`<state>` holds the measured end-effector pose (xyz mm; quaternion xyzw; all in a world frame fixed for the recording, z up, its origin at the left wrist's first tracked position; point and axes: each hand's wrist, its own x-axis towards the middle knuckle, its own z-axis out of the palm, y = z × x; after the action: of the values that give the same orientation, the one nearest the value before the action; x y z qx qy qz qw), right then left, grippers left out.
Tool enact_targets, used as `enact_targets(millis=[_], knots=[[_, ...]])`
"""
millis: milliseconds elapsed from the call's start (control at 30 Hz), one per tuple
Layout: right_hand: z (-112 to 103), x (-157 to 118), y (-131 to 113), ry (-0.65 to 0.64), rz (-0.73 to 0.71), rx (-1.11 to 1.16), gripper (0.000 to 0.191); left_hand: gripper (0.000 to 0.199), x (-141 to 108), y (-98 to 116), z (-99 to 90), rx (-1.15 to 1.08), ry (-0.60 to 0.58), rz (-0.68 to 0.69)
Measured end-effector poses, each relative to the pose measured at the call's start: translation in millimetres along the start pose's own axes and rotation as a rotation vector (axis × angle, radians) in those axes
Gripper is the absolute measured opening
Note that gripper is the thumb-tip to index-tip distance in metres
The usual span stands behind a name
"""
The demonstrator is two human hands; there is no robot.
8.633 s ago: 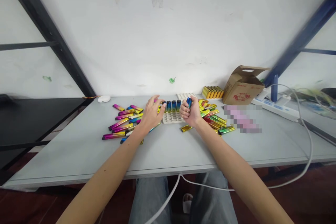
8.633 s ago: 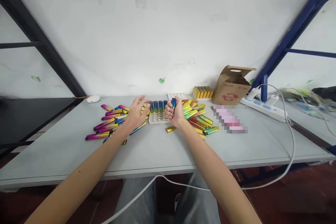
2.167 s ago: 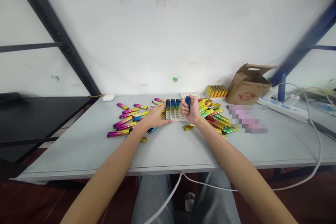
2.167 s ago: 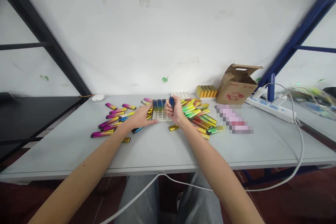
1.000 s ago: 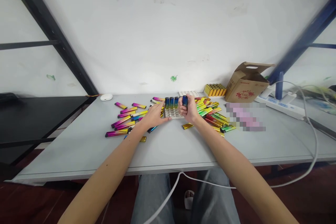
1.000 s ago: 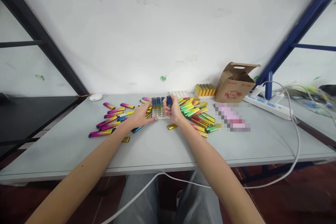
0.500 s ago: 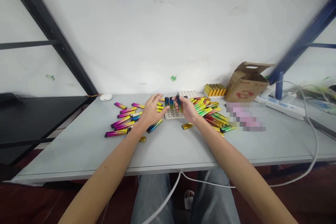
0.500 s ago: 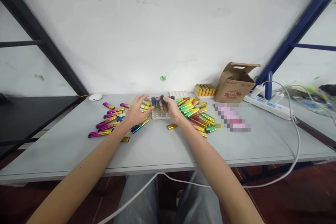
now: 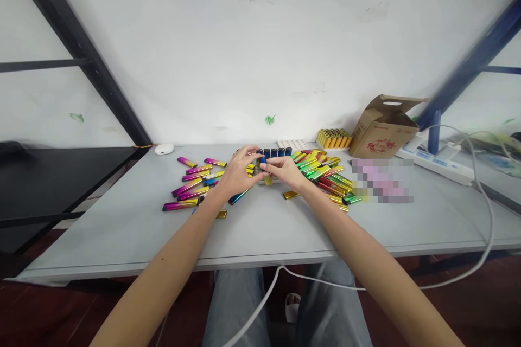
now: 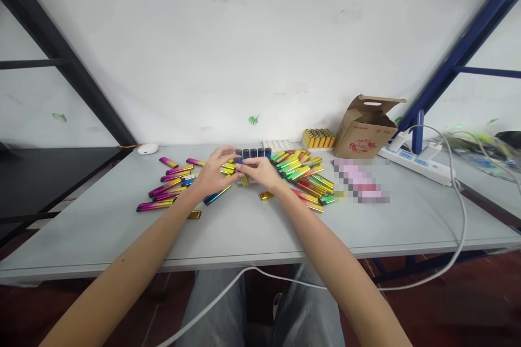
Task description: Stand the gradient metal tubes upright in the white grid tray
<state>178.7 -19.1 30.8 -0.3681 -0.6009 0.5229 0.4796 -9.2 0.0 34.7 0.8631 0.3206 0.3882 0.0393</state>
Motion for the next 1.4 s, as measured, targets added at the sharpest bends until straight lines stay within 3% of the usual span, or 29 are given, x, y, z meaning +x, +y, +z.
enact_targets(millis=[133, 367, 600, 867, 1067, 1200, 1300, 1400], knots=[[1.6, 3.3, 0.8, 0.073, -0.046, -0.036, 0.038, 0.025, 1.5, -0.3, -0.2, 0.002, 0.045, 0.004], [-6.8, 10.9, -3.2, 0.427, -0.188, -0.075, 0.038, 0.014, 3.1, -5.6, 0.8, 0.009, 0.226, 0.004], [-16.8, 7.9, -4.1, 0.658, -0.346, -0.323, 0.028, 0.020, 0.4, -8.5, 5.4, 0.062, 0.145, -0.088], [-16.0, 9.0, -2.6, 0.649, -0.335, -0.360, 0.026, 0.030, -1.1, -7.3, 9.7, 0.069, 0.098, -0.186], [-14.6, 7.2, -3.1, 0.659, -0.372, -0.414, 0.022, 0.018, -0.6, -10.1, 9.9, 0.167, 0.136, -0.107], [-13.5, 5.0, -2.6, 0.639, -0.468, -0.513, 0.018, 0.028, -1.1, -10.5, 10.4, 0.253, 0.109, -0.059], [-10.0, 1.3, -1.3, 0.543, -0.560, -0.622, 0.016, 0.035, -1.7, -10.4, 10.0, 0.274, 0.060, -0.036], [-1.3, -4.3, 1.2, 0.311, -0.555, -0.720, 0.014, 0.039, -1.2, -12.3, 6.2, 0.223, 0.089, -0.046]])
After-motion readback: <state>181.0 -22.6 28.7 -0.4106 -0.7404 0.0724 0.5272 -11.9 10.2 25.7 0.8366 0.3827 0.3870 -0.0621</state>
